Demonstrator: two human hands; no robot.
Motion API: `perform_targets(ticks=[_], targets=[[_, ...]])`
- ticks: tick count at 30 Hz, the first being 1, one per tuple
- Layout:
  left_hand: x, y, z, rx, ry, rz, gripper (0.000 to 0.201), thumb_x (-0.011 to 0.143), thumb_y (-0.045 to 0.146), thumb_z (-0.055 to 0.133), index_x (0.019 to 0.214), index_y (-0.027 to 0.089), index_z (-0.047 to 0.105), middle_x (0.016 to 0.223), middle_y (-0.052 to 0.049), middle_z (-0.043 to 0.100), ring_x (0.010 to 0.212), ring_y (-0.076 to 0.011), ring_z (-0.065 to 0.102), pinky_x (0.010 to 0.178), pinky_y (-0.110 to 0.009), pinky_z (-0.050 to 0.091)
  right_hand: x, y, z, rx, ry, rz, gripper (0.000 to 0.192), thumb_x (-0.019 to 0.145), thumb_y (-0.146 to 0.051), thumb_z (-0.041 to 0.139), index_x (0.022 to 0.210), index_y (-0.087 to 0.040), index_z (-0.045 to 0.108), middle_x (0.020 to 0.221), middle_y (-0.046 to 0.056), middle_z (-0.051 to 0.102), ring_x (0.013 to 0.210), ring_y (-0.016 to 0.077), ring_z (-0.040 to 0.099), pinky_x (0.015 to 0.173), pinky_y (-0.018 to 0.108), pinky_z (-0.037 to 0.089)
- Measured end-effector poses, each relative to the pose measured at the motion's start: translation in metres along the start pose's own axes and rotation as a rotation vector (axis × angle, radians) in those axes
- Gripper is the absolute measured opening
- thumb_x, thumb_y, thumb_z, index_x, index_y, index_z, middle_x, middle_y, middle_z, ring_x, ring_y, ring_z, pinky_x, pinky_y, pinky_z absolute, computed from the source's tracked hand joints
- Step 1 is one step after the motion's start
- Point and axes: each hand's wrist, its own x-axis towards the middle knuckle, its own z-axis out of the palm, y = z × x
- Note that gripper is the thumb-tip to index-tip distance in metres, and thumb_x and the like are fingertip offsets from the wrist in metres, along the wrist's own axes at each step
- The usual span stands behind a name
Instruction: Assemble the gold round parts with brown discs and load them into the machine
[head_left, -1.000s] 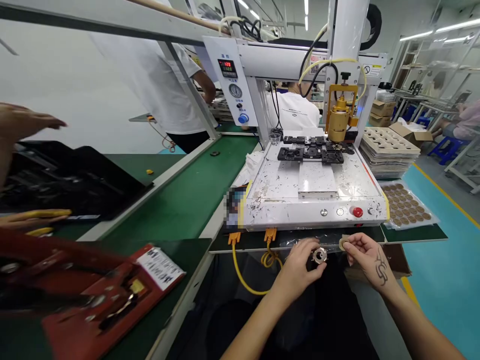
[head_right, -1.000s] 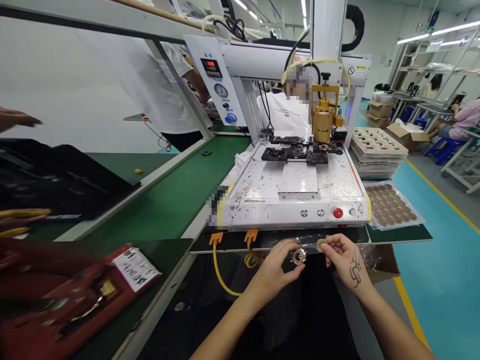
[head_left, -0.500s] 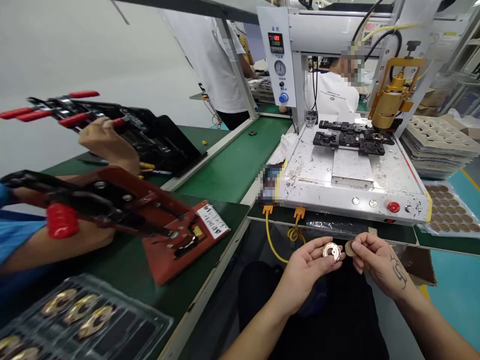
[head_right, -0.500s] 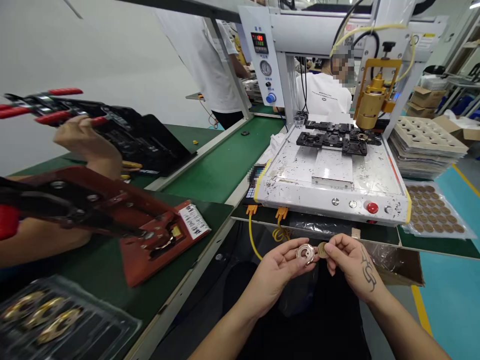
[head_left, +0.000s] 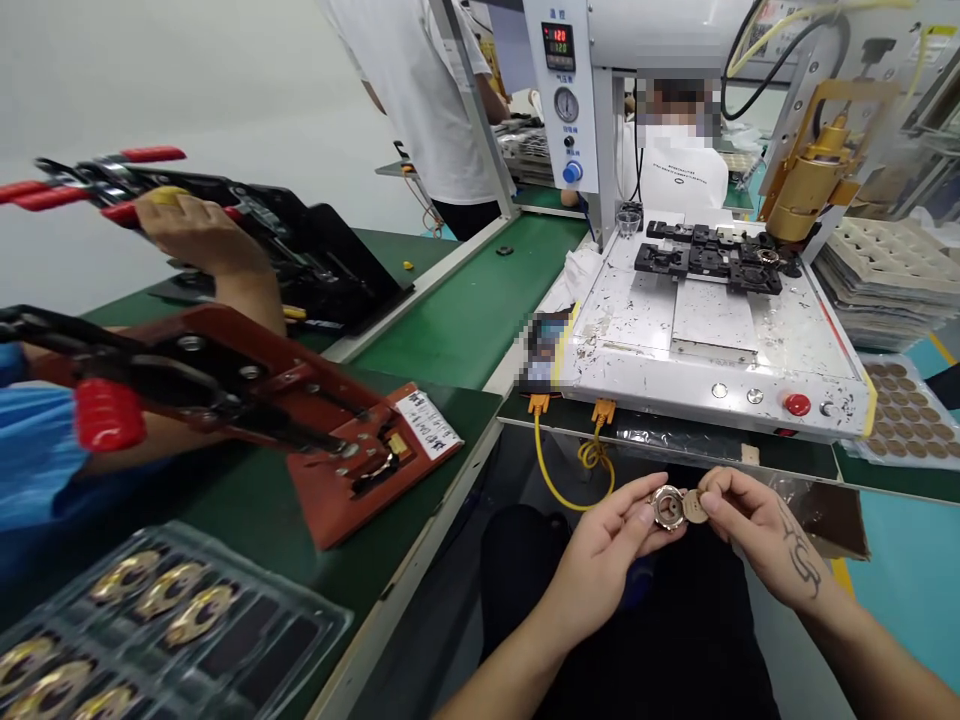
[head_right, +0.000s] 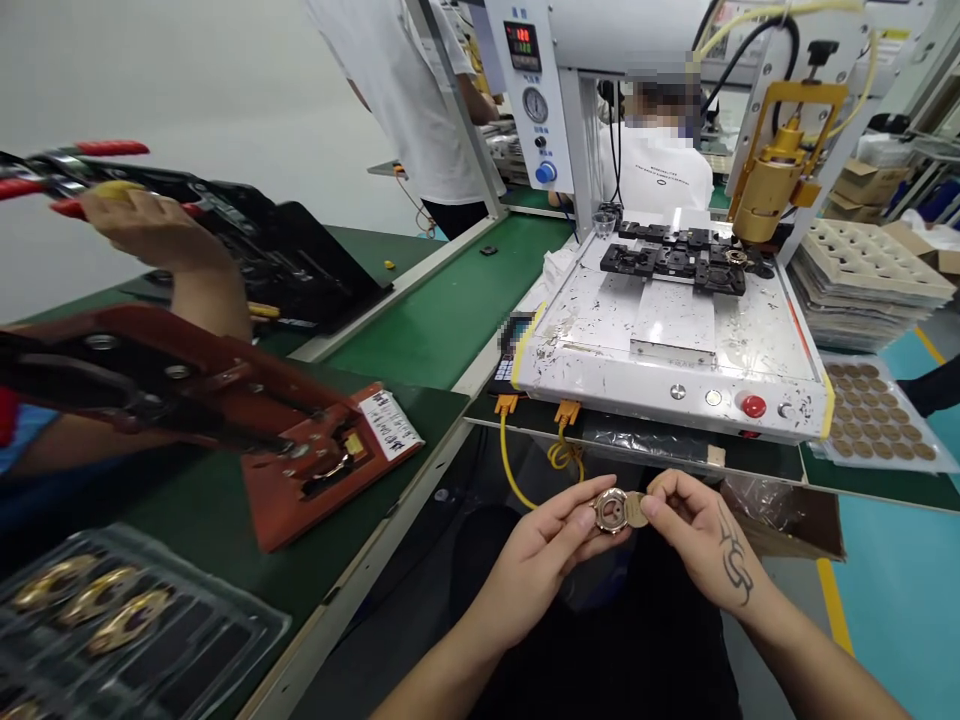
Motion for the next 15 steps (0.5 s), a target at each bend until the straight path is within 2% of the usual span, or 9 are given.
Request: perform_targets(ticks=[3, 5, 15], targets=[[-0.003, 0.001, 0.002, 0.024, 0.0, 0.016, 0.05, 0.094, 0.045, 0.08, 0.137, 0.019, 0.073, 0.132, -0.014, 0.077, 0.125, -0.0343, 0.072, 0.112, -0.052, 0.058, 0.002, -0.009, 0.009, -0.095, 0.017, -0.111, 0.033, 0.1, -0.05, 0.067, 0.083, -0.023, 0.062, 0.107, 0.005, 0.064, 0.096, 0.0215, 0.06, 0.084, 0.031, 0.049], [-0.005, 0.001, 0.004, 0.043, 0.003, 0.025, 0.05, 0.095, 0.045, 0.079, 0.137, 0.019, 0.073, 0.135, -0.014, 0.076, 0.126, -0.0346, 0.071, 0.113, -0.052, 0.057, 0.002, -0.01, 0.014, -0.122, -0.005, -0.118, 0.032, 0.101, -0.05, 0.066, 0.083, -0.023, 0.062, 0.113, 0.006, 0.065, 0.102, 0.0228, 0.062, 0.089, 0.032, 0.051], [-0.008, 0.001, 0.008, 0.096, -0.002, 0.053, 0.05, 0.096, 0.047, 0.076, 0.137, 0.019, 0.072, 0.138, -0.014, 0.074, 0.13, -0.0365, 0.07, 0.115, -0.054, 0.055, 0.002, -0.004, 0.019, -0.13, -0.022, -0.111, 0.031, 0.102, -0.049, 0.064, 0.084, -0.023, 0.062, 0.112, 0.007, 0.064, 0.1, 0.0235, 0.062, 0.094, 0.036, 0.053]])
